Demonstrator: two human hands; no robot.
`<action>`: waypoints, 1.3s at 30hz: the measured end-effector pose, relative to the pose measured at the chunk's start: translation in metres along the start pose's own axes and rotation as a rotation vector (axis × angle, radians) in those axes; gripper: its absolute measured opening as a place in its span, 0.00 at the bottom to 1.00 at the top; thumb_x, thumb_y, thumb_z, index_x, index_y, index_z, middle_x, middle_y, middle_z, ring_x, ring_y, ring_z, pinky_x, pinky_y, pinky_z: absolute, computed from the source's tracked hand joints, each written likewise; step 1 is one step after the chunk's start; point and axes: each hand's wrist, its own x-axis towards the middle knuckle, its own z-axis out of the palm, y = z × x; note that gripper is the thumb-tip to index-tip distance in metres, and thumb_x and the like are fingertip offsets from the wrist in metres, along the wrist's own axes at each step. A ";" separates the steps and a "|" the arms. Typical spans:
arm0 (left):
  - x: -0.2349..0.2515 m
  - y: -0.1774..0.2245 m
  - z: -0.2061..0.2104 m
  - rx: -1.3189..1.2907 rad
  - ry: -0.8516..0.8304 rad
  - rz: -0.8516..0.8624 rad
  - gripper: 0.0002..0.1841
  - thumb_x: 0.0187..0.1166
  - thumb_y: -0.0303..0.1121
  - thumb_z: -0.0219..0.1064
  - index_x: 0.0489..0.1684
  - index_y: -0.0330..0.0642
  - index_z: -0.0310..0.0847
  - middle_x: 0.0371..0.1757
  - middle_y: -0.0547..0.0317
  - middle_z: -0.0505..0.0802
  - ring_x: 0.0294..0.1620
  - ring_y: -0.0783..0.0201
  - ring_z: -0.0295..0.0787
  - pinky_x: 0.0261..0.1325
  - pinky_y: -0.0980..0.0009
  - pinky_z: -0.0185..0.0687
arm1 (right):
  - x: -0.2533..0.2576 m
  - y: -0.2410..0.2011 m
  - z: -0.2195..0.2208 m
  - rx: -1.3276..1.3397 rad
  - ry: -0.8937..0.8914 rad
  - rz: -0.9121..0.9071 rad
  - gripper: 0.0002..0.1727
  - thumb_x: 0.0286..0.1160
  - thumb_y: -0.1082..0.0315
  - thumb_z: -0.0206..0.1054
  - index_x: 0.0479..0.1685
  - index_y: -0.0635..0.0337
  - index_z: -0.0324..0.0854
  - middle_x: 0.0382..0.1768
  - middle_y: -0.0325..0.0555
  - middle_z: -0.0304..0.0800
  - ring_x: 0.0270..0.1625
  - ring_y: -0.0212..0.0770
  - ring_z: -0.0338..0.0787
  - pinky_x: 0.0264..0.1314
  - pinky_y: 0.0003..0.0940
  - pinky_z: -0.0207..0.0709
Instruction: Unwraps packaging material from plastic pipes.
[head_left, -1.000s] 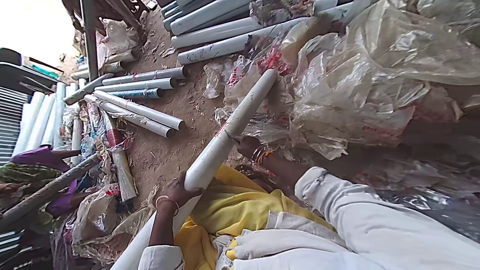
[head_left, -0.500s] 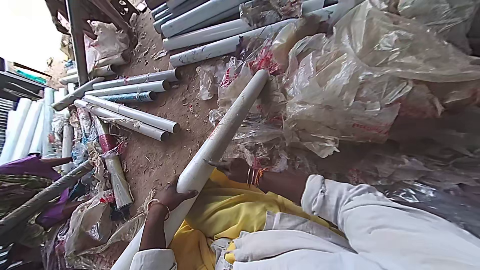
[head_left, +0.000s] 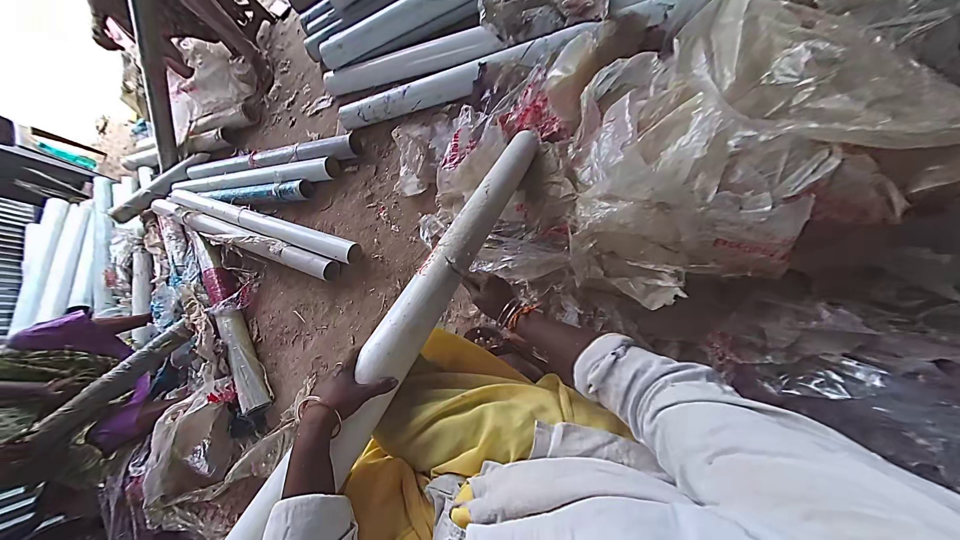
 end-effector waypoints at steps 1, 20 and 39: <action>0.000 0.000 0.000 -0.002 -0.006 0.003 0.54 0.67 0.62 0.77 0.94 0.56 0.50 0.79 0.37 0.78 0.81 0.40 0.73 0.81 0.39 0.63 | -0.003 -0.002 0.000 0.012 -0.017 -0.009 0.23 0.92 0.65 0.52 0.82 0.53 0.77 0.61 0.65 0.89 0.62 0.65 0.89 0.65 0.64 0.77; 0.004 -0.001 0.000 -0.004 0.007 -0.001 0.56 0.64 0.62 0.79 0.94 0.54 0.50 0.79 0.36 0.79 0.80 0.38 0.73 0.80 0.38 0.64 | 0.030 0.029 -0.015 0.057 0.039 -0.007 0.20 0.92 0.65 0.54 0.67 0.68 0.85 0.59 0.67 0.91 0.63 0.66 0.90 0.68 0.65 0.76; 0.022 -0.022 -0.007 -0.276 -0.053 0.096 0.48 0.68 0.50 0.80 0.90 0.49 0.58 0.76 0.35 0.80 0.76 0.40 0.77 0.77 0.40 0.68 | 0.017 0.009 0.019 0.040 0.062 -0.289 0.21 0.86 0.67 0.59 0.75 0.55 0.84 0.59 0.65 0.90 0.61 0.63 0.91 0.64 0.61 0.79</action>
